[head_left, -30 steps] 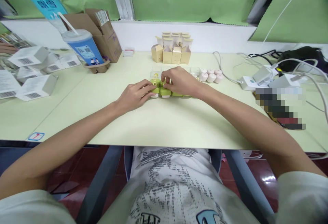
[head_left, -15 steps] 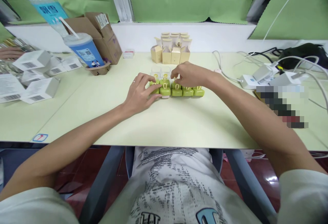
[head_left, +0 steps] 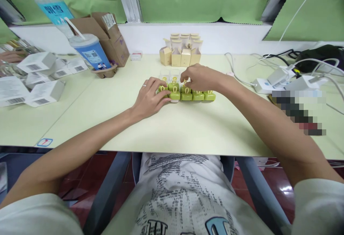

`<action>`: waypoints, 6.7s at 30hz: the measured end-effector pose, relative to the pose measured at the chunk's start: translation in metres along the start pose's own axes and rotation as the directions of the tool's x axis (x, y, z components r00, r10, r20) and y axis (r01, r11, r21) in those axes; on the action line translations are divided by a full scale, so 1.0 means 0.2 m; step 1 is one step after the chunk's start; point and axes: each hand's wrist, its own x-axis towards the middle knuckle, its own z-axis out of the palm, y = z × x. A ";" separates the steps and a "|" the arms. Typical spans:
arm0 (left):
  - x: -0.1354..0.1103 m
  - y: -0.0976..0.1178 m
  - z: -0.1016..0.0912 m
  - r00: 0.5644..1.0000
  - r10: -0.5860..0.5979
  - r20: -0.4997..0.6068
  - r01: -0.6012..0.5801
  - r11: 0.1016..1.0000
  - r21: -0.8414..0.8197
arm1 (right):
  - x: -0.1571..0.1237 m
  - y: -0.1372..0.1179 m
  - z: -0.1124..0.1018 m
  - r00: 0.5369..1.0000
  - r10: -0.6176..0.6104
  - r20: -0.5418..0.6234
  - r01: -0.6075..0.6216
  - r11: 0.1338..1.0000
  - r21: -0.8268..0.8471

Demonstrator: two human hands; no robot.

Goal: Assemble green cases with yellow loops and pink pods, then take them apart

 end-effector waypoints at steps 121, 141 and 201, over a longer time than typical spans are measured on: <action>0.13 0.41 -0.11 0.941 -0.234 -0.243 0.121 0.906 -0.405 | -0.46 -0.08 0.36 0.936 0.118 -0.331 0.301 0.217 0.929; 0.13 0.42 -0.04 0.960 -0.212 -0.183 0.093 0.858 -0.505 | -0.45 -0.17 0.41 0.896 0.139 -0.421 0.348 0.368 0.862; 0.16 0.35 -0.13 0.956 -0.289 0.044 0.230 0.651 -0.724 | -0.43 0.00 0.40 0.806 0.208 -0.554 0.365 0.562 0.742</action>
